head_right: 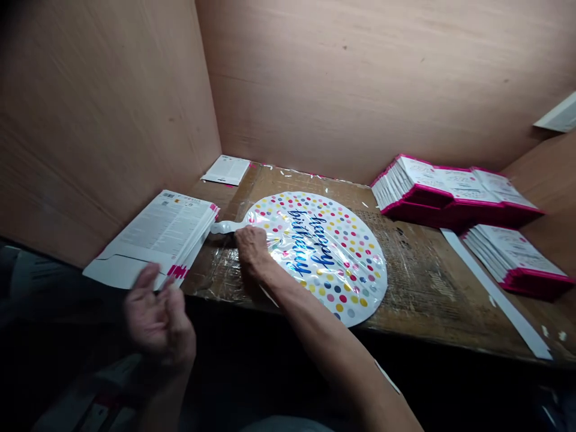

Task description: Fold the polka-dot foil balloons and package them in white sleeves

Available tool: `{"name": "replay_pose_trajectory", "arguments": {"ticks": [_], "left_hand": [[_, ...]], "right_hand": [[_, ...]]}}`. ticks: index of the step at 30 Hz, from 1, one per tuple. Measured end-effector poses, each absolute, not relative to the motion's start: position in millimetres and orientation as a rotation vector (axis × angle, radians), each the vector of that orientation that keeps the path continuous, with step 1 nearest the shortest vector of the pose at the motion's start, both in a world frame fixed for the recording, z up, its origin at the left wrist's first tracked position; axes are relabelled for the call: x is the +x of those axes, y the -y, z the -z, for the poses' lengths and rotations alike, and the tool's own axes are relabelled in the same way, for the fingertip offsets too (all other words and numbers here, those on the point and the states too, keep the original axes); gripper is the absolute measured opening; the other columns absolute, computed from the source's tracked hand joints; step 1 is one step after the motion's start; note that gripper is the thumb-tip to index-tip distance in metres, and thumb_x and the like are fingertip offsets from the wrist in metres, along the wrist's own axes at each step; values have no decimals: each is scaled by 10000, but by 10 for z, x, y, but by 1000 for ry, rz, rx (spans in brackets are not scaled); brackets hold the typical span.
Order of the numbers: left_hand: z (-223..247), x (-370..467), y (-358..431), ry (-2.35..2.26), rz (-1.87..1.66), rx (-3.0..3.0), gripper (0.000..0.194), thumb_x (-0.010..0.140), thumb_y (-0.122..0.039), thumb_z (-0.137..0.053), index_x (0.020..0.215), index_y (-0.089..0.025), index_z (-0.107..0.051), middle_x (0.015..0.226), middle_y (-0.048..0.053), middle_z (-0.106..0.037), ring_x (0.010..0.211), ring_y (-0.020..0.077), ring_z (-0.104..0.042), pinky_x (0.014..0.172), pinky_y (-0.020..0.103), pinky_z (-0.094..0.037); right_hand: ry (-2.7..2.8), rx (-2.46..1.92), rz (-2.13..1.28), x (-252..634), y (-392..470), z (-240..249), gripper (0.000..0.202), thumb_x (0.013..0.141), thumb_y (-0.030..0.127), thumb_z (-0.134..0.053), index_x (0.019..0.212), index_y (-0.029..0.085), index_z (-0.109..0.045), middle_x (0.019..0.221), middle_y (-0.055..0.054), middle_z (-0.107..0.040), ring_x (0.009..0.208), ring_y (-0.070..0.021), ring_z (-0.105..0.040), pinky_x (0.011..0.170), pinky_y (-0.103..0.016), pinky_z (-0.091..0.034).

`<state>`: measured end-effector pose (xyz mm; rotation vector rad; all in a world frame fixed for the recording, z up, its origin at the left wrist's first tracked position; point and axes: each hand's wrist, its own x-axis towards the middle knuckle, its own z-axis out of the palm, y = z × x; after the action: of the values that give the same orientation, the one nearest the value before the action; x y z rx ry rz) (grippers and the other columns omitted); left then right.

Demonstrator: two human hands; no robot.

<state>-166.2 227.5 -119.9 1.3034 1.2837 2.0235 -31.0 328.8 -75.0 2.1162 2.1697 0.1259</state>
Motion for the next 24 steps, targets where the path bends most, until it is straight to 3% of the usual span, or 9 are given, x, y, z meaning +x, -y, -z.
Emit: {"name": "replay_pose_trajectory", "arguments": {"ticks": [5,11,17,20,24], "left_hand": [[1292,-1428,-2589,-1365,-1495,1514,310,891,-240,-510,1152,-113,-617,1134,147,-688,1024,225,-671,838,318,-570],[1202,-1237,-3096,-1511,-1208,1805,310,853,-141,-471,1034,-128,-722,1015,125,-732,932,249,-684,876,365,-523],[1057,-1124,-3248,-1589,-1056,1952,297,873,-195,-506,1023,-184,-762,1008,93,-755,897,241,-696,821,319,-503],[1029,-1085,-3242,-1633,-952,2018,327,905,-220,-478,1104,-215,-739,1058,80,-757,941,235,-703,807,300,-491],[1000,-1058,-3228,-1676,-753,2142,350,924,-242,-447,1150,-226,-713,1020,115,-761,917,260,-715,747,313,-480]], "right_hand": [[-2090,2375,-42,-105,-3208,660,344,971,345,-469,1033,120,-721,991,-183,-723,945,-259,-678,753,-304,-477],[-2106,2539,191,-87,-3282,650,216,830,186,-582,947,168,-763,937,-113,-750,894,-221,-682,712,-259,-449],[-2213,2662,471,128,-3266,723,254,852,330,-588,848,147,-764,748,-48,-726,738,-159,-651,617,-214,-408],[-2269,2616,715,211,-3260,759,289,867,258,-509,728,149,-737,574,5,-649,561,-108,-594,533,-189,-372],[-2292,2631,851,216,-3303,761,174,722,149,-573,604,159,-700,480,16,-579,526,-115,-552,539,-203,-363]]}}
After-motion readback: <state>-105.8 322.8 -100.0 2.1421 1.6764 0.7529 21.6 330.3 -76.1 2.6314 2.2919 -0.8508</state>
